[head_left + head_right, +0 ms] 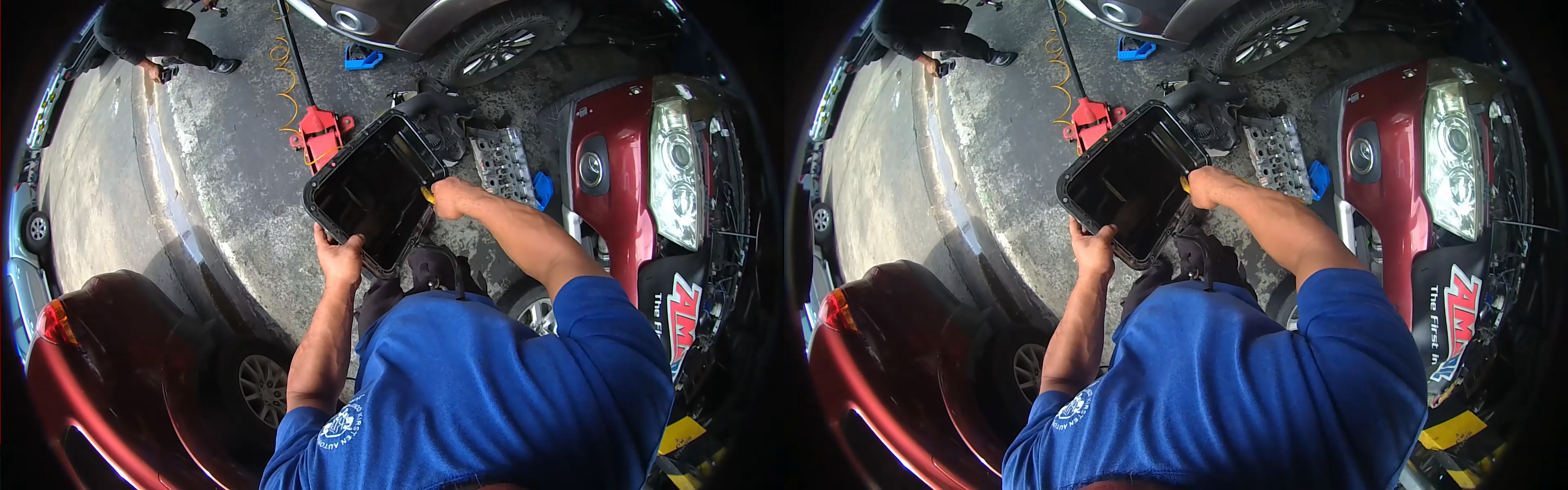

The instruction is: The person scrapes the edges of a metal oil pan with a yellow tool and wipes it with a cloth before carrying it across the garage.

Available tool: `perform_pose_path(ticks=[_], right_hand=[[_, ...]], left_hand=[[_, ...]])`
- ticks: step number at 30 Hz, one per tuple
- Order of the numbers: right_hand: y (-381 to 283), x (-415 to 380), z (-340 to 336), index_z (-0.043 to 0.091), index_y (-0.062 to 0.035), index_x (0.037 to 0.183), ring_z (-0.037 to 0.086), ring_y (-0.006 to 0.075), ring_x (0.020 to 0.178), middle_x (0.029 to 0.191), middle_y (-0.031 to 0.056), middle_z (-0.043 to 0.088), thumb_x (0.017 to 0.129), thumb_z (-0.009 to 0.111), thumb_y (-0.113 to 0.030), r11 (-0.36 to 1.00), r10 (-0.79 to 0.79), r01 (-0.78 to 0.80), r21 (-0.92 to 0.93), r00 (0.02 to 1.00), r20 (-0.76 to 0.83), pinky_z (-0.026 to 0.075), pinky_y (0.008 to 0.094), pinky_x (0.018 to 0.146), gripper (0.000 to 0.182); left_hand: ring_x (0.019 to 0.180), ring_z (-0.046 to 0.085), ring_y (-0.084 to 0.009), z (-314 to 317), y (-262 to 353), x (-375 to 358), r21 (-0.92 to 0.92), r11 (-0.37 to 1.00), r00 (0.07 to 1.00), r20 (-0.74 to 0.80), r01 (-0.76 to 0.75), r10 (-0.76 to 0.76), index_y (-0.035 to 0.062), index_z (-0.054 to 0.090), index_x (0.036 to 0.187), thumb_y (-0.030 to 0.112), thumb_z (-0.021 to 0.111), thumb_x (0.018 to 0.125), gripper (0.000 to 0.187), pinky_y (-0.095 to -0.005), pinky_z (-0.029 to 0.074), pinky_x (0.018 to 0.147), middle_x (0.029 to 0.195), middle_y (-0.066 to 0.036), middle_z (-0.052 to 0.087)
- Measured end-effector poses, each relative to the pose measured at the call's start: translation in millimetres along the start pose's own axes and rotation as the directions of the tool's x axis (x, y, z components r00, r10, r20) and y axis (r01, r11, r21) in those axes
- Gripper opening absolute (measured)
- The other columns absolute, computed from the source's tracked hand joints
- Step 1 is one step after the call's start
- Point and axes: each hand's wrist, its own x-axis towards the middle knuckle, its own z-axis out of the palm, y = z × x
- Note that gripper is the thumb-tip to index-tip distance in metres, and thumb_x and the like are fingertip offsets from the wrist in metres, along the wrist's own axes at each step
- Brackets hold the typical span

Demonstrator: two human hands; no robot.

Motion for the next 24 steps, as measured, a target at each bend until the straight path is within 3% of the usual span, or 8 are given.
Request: perform_pose_path(ticks=[5,6,9,10,14,18,21,24], right_hand=[[11,-19,10,0.073,-0.0007,0.106,0.066,0.038,0.11,0.115,0.0218,0.07,0.08,0.062,-0.019,0.981,-0.174,0.177,-0.076,0.984,0.041,0.053,0.0458,0.093,0.034],[18,-19,3,0.073,-0.0012,0.107,0.067,0.0383,0.109,0.112,0.0214,0.071,0.079,0.063,-0.02,1.0,-0.015,0.016,-0.018,0.998,0.053,0.053,0.0457,0.093,0.035],[49,12,23,0.074,-0.0012,0.107,0.067,0.0382,0.107,0.11,0.0215,0.071,0.079,0.065,-0.022,0.998,0.013,-0.011,-0.06,0.999,0.032,0.054,0.0444,0.092,0.036],[37,-11,13,0.074,-0.0016,0.107,0.069,0.0383,0.1,0.105,0.0209,0.072,0.079,0.067,-0.024,0.989,-0.145,0.145,-0.015,0.989,0.028,0.055,0.0442,0.086,0.036],[28,-7,3,0.07,-0.0017,0.115,0.069,0.0347,0.102,0.105,0.0181,0.073,0.083,0.073,-0.03,0.986,-0.115,0.13,-0.102,0.983,0.142,0.054,0.0438,0.086,0.042],[-10,-31,7,0.069,-0.0015,0.116,0.069,0.029,0.096,0.103,0.0159,0.073,0.082,0.076,-0.032,0.899,-0.41,0.321,0.299,0.856,0.314,0.053,0.0409,0.082,0.047],[-4,-15,8,0.07,-0.0014,0.115,0.07,0.0306,0.091,0.1,0.0163,0.074,0.082,0.075,-0.032,0.947,-0.297,0.233,0.22,0.896,0.33,0.054,0.0408,0.079,0.045],[39,25,3,0.073,-0.0022,0.11,0.07,0.0378,0.095,0.102,0.0199,0.073,0.082,0.069,-0.023,0.97,-0.077,0.114,-0.214,0.982,0.171,0.056,0.0447,0.082,0.036]], left_hand=[[0.104,0.066,-0.0255,-6,-7,1,0.036,0.999,1.0,0.026,0.006,-0.007,-0.0008,0.017,0.153,-0.013,0.06,0.076,0.089,-0.0346,0.055,0.09,0.125,-0.017,0.061],[0.105,0.066,-0.0255,-7,-8,1,0.05,0.999,1.0,0.018,0.015,-0.016,-0.0007,0.017,0.152,-0.013,0.06,0.076,0.089,-0.0345,0.055,0.09,0.125,-0.017,0.06],[0.106,0.066,-0.0254,-6,-8,5,0.066,0.998,0.999,0.045,0.001,-0.004,-0.0005,0.017,0.153,-0.014,0.061,0.076,0.09,-0.0341,0.054,0.091,0.126,-0.017,0.06],[0.106,0.066,-0.0254,-6,-10,5,0.069,0.998,0.998,0.059,-0.002,-0.002,-0.0004,0.017,0.153,-0.014,0.061,0.076,0.09,-0.0339,0.054,0.092,0.126,-0.017,0.06],[0.106,0.065,-0.0254,-7,-17,7,0.062,0.998,0.999,0.046,0.018,-0.021,0.0004,0.02,0.152,-0.015,0.059,0.076,0.088,-0.034,0.054,0.092,0.125,-0.016,0.06],[0.106,0.065,-0.0256,-5,-13,7,0.006,1.0,0.997,0.076,0.023,-0.024,0.0009,0.023,0.15,-0.016,0.058,0.075,0.085,-0.0342,0.054,0.091,0.124,-0.015,0.06],[0.106,0.065,-0.0255,-3,-8,6,0.035,0.999,0.997,0.069,0.015,-0.017,0.0018,0.026,0.149,-0.016,0.058,0.074,0.084,-0.0346,0.054,0.091,0.124,-0.015,0.06],[0.107,0.065,-0.0257,-4,-5,4,0.028,1.0,0.998,0.07,0.009,-0.011,0.0026,0.027,0.149,-0.016,0.058,0.074,0.083,-0.0349,0.055,0.091,0.124,-0.015,0.06]])
